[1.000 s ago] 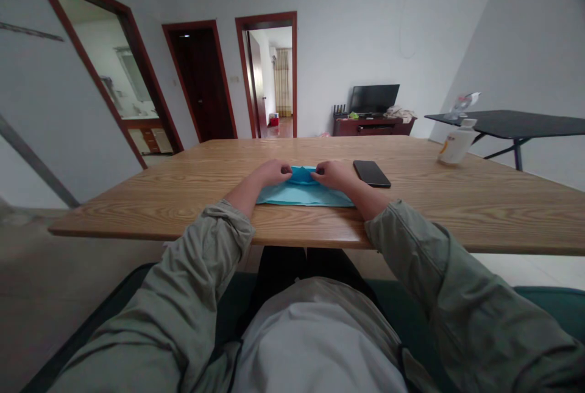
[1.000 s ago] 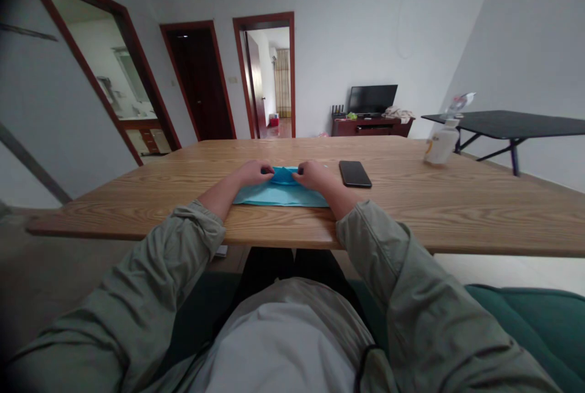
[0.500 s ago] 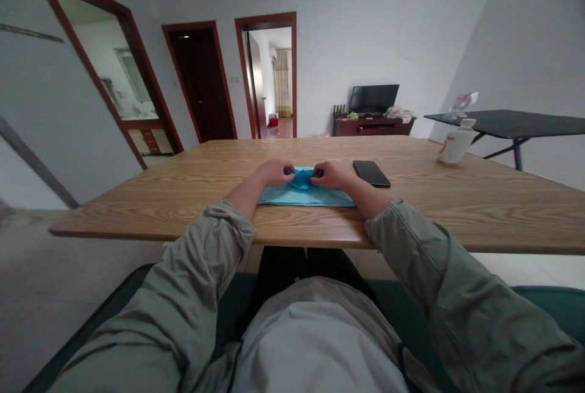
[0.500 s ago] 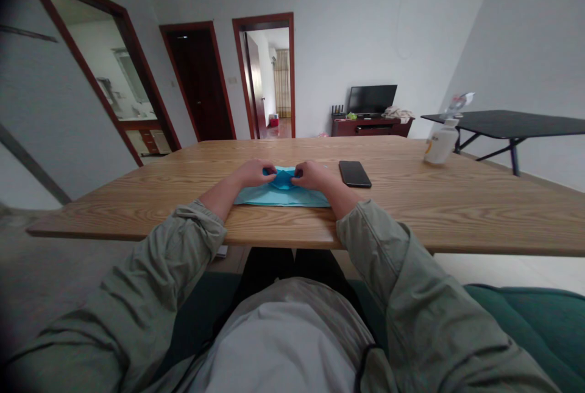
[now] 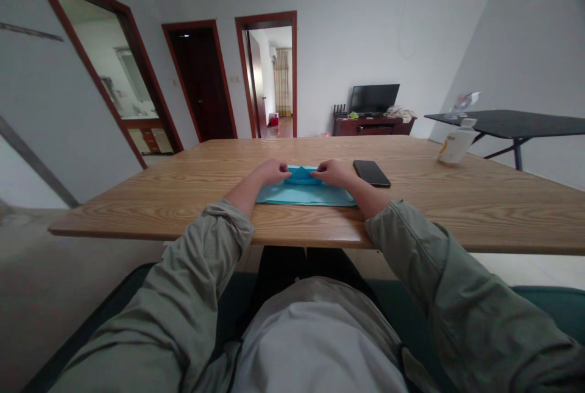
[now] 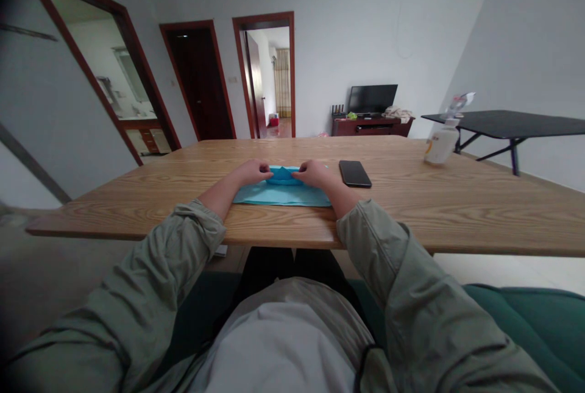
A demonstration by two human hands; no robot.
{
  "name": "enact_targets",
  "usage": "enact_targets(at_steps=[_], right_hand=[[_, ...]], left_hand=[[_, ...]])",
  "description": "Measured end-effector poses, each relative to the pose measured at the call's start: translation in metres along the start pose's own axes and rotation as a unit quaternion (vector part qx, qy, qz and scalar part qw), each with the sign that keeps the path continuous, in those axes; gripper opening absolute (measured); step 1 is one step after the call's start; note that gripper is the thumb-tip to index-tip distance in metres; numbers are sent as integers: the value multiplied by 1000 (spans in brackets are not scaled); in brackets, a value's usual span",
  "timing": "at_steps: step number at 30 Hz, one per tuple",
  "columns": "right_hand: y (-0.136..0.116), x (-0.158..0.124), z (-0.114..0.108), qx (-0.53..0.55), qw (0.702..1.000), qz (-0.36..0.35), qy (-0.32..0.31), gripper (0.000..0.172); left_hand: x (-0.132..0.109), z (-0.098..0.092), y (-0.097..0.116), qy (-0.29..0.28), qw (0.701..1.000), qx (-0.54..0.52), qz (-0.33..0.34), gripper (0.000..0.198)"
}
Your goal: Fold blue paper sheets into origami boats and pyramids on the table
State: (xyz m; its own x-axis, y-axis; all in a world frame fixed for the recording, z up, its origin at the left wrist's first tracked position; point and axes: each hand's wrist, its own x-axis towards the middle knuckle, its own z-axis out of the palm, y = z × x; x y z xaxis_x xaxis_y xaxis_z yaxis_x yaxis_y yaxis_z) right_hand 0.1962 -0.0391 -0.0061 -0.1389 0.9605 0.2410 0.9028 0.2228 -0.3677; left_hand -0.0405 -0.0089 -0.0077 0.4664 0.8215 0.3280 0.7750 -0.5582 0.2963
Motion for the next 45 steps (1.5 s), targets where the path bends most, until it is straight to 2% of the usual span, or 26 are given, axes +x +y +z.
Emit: enact_targets(at_steps=[10,20,29,35,45], right_hand=[[-5,-1,-3,7,999,43,-2,41],[-10,-4,-9,-15,998,50,-26,50],[-8,-2,-8,-23,999,14,-43,48],[-8,-4,-10,-21,998,-12,-57,38],[-10,-4,-13,-33,997,-14,-73,37]], left_hand=[[-1,-3,2,-9,1000,5,7,24],[1,-1,2,-1,1000,-9,-10,25],[4,2,10,-48,999,1,-10,30],[5,2,12,-58,998,16,13,30],[4,2,13,-59,998,31,12,35]])
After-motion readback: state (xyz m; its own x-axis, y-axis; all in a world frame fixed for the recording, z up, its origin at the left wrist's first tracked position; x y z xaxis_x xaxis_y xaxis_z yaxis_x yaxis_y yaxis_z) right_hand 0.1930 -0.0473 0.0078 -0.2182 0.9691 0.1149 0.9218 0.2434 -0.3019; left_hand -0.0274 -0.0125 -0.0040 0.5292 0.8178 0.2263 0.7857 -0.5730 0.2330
